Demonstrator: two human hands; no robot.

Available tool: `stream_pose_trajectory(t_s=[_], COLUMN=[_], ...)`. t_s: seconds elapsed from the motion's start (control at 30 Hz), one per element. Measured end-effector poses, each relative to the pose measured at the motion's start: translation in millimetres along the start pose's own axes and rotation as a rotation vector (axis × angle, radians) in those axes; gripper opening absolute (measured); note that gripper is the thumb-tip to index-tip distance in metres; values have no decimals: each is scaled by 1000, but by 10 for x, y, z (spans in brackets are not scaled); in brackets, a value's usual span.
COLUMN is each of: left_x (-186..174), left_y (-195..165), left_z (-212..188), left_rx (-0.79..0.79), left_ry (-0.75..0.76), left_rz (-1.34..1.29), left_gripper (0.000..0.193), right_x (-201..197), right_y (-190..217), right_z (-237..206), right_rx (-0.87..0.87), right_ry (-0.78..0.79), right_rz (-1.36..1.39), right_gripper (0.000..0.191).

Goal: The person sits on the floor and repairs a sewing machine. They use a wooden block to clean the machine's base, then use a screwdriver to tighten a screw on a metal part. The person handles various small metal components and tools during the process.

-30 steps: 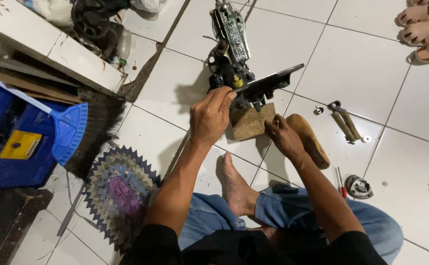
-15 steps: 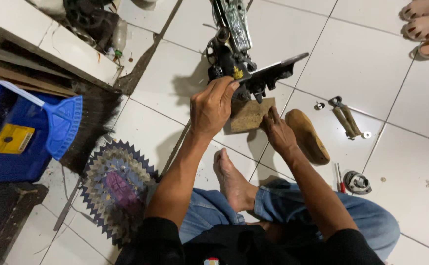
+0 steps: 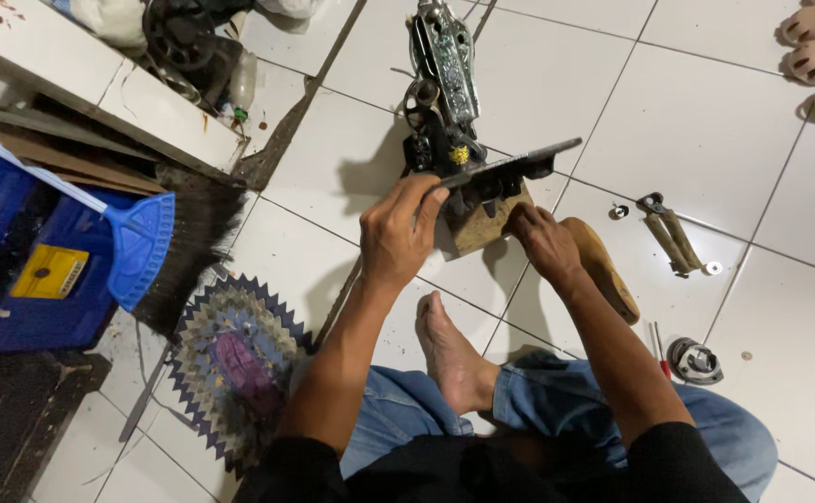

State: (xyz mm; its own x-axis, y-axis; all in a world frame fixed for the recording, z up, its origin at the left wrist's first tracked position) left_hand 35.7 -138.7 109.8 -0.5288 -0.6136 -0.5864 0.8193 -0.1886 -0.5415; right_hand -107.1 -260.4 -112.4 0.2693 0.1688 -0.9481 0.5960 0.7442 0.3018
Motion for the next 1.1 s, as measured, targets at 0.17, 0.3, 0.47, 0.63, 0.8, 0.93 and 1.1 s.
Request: stream_pose_trajectory(t_s=[0.17, 0.3, 0.47, 0.63, 0.8, 0.93, 1.1], left_x=[5, 67, 41, 65, 124, 185, 167], left_y=[-18, 91, 107, 182, 228, 333, 327], left_z=[-164, -161, -203, -251, -356, -447, -432], left_rx=[36, -48, -80, -144, -137, -165, -73], left_ry=[-9, 3, -32, -20, 8, 30, 7], left_rz=[35, 6, -30, -94, -110, -132, -103], left_gripper=[21, 24, 34, 38, 36, 32, 30], right_x=[-75, -88, -77, -91, -108, -74, -78], right_y=[30, 79, -32, -130, -159, -125, 110], right_z=[-73, -108, -216, -313, -455, -426, -124], right_rx=[51, 2, 40, 108, 144, 148, -42], right_ry=[-161, -216, -216, -220, -236, -202, -162], right_rz=[90, 8, 79, 169, 240, 274, 84], right_gripper=[19, 52, 55, 58, 59, 64, 79])
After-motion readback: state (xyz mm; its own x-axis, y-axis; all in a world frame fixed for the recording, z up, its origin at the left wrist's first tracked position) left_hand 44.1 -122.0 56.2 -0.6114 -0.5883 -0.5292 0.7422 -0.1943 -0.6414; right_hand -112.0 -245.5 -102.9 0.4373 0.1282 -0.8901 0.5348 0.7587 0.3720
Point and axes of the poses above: each hand's wrist, its own z-axis towards the middle knuckle, its own x-axis out of the palm, y = z × x, the point moved 10 cm from there along z, towards the middle knuckle, and after that the axes turned 1 degree about y, right-handed, at the moved point
